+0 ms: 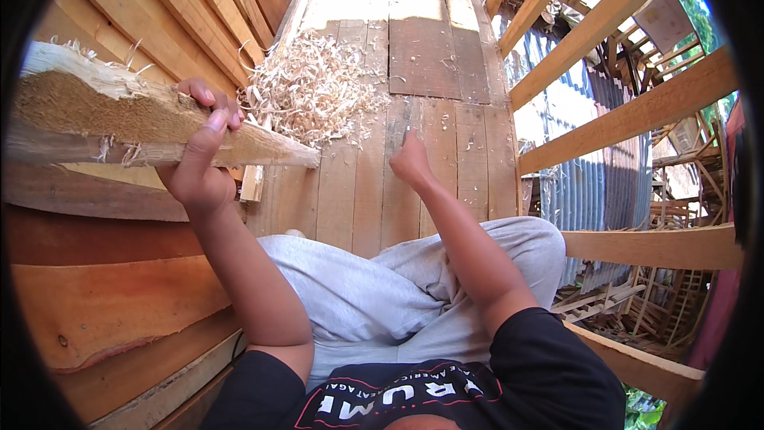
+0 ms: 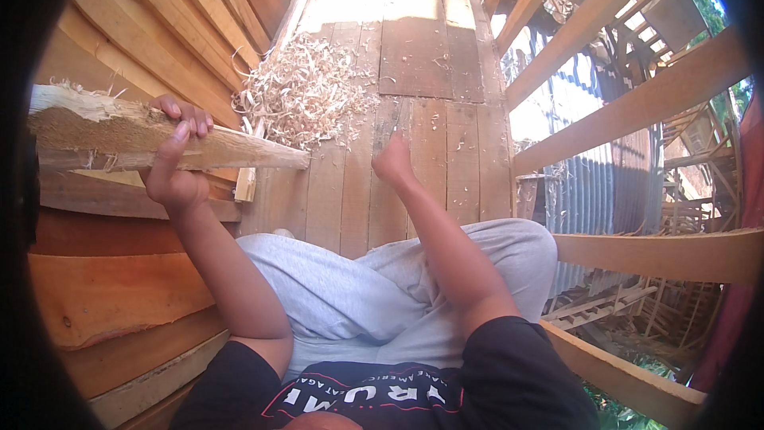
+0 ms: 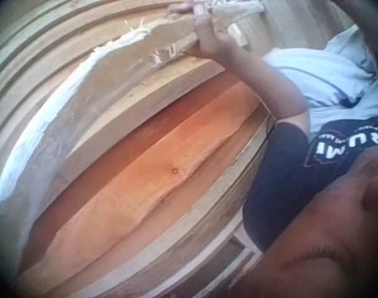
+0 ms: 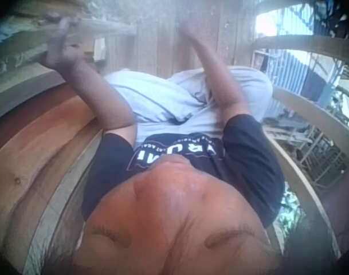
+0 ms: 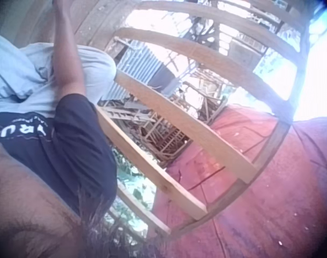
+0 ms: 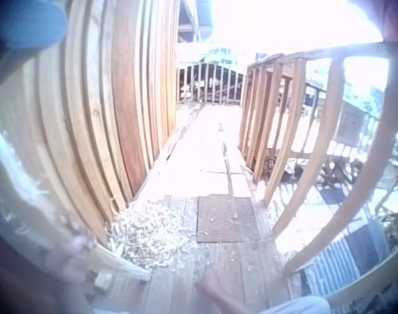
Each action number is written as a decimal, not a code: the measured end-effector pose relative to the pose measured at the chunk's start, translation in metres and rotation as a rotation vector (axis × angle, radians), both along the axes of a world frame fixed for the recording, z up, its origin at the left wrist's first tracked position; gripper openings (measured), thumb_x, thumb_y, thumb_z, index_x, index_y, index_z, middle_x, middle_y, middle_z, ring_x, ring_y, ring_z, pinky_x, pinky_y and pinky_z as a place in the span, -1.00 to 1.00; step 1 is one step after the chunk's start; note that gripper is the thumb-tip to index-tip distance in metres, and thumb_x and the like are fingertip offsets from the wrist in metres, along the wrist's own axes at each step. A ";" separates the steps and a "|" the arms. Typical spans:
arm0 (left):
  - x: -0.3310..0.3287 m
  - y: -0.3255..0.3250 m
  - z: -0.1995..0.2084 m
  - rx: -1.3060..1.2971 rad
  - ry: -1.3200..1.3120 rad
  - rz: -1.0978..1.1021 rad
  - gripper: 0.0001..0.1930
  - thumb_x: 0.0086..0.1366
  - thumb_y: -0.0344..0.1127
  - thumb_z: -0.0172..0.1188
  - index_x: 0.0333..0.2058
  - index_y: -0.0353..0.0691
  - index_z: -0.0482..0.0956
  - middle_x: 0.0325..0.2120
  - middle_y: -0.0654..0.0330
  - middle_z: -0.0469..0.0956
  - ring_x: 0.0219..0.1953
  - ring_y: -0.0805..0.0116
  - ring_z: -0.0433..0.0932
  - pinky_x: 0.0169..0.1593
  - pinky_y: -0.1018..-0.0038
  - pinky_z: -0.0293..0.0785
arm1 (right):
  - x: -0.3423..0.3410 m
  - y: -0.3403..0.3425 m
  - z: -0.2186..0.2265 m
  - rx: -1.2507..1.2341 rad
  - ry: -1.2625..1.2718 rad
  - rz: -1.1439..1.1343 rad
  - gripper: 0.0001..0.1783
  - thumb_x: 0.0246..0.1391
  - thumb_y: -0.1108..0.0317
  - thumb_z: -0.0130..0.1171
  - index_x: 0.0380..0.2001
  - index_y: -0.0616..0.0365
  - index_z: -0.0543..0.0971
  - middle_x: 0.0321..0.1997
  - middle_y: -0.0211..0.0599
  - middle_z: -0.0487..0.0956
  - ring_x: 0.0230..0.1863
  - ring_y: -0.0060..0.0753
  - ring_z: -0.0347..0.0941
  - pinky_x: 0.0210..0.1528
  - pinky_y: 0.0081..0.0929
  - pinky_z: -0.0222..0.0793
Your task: The person sits on a wooden floor and uses a knife to carve a long piece of wood, peeling off thin shavings. The person rotates the wood and continues carving along its length, accumulating wood shavings on the floor.
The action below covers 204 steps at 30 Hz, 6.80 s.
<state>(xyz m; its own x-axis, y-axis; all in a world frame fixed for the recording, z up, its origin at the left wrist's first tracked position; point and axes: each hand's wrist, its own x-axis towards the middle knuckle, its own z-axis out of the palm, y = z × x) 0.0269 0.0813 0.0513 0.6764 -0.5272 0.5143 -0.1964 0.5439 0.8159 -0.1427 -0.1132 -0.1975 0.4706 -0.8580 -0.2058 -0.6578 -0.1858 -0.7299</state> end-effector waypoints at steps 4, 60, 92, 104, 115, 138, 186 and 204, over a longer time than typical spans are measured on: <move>0.000 0.001 0.000 0.008 -0.006 0.001 -0.71 0.02 -0.45 0.07 -0.23 -0.34 0.34 -0.51 0.14 0.32 -0.40 0.34 0.34 -0.15 0.36 0.30 | 0.009 0.018 0.017 -0.011 -0.213 0.288 -0.62 0.00 0.58 -0.08 -0.05 0.37 0.39 -0.12 0.23 0.50 -0.04 0.19 0.44 0.03 -0.17 0.33; 0.004 0.017 0.010 -0.006 0.027 -0.076 -0.69 0.02 -0.41 0.06 -0.21 -0.32 0.33 -0.48 0.13 0.32 -0.37 0.33 0.32 -0.14 0.37 0.28 | -0.119 -0.096 0.040 -0.085 0.560 0.122 -0.77 -0.17 0.50 0.22 -0.34 0.09 0.67 -0.37 -0.11 0.66 -0.27 -0.12 0.60 -0.20 -0.32 0.47; -0.018 -0.027 -0.008 -0.114 0.089 -0.326 -0.75 0.05 -0.49 0.11 -0.25 -0.29 0.35 -0.49 0.16 0.38 -0.40 0.39 0.37 -0.21 0.43 0.33 | -0.052 -0.157 -0.007 0.079 -0.419 -0.504 -0.41 -0.05 0.52 0.05 0.15 0.18 0.44 -0.21 -0.14 0.60 -0.29 -0.44 0.53 -0.29 -0.43 0.41; -0.015 -0.040 -0.008 -0.145 0.128 -0.347 -0.74 0.06 -0.48 0.12 -0.23 -0.31 0.37 -0.48 0.16 0.40 -0.40 0.40 0.39 -0.23 0.46 0.35 | 0.000 -0.152 -0.029 0.072 -0.271 -0.259 -0.40 -0.03 0.62 -0.04 0.15 0.01 0.46 -0.31 -0.37 0.55 -0.56 -0.64 0.30 -0.63 -0.58 0.22; -0.017 -0.026 -0.006 -0.051 0.036 -0.249 -0.55 0.07 -0.40 0.07 -0.02 -0.44 0.38 -0.51 0.16 0.39 -0.42 0.41 0.37 -0.22 0.38 0.35 | -0.024 -0.070 0.095 0.402 -0.130 0.032 -0.66 0.25 0.14 0.05 -0.10 0.18 0.52 -0.50 -0.44 0.44 -0.54 -0.59 0.34 -0.56 -0.52 0.28; -0.015 -0.055 -0.031 -0.258 0.099 0.010 -0.72 0.17 -0.29 0.28 -0.24 -0.20 0.38 -0.66 0.28 0.35 -0.60 0.49 0.38 -0.42 0.51 0.43 | 0.015 0.048 0.076 0.236 -0.158 0.224 -0.46 0.32 0.11 -0.24 -0.33 0.46 0.51 -0.31 0.32 0.55 -0.23 0.30 0.49 -0.10 0.01 0.36; -0.009 -0.049 -0.050 -0.321 0.065 0.134 -0.75 -0.04 -0.45 0.06 -0.36 -0.10 0.24 -0.66 0.29 0.27 -0.65 0.45 0.30 -0.46 0.45 0.40 | 0.008 0.021 0.081 0.342 -0.151 0.310 -0.48 0.28 0.10 -0.16 -0.41 0.38 0.57 -0.30 0.24 0.58 -0.10 0.22 0.49 -0.01 0.05 0.34; -0.006 -0.045 -0.052 -0.302 0.033 0.012 -0.81 -0.03 -0.42 0.03 -0.39 -0.05 0.30 -0.66 0.32 0.23 -0.59 0.47 0.27 -0.35 0.45 0.31 | 0.027 0.064 0.128 0.029 -0.099 0.235 -0.37 0.28 0.12 -0.31 -0.54 0.40 0.59 -0.45 0.32 0.54 -0.33 0.35 0.50 -0.16 0.12 0.38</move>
<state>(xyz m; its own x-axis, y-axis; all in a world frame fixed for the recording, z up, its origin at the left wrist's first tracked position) 0.0209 0.0364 -0.0009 0.7004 -0.3460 0.6243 -0.1802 0.7605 0.6238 -0.1158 -0.0497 -0.0698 0.6756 -0.7170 -0.1715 -0.5242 -0.3036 -0.7956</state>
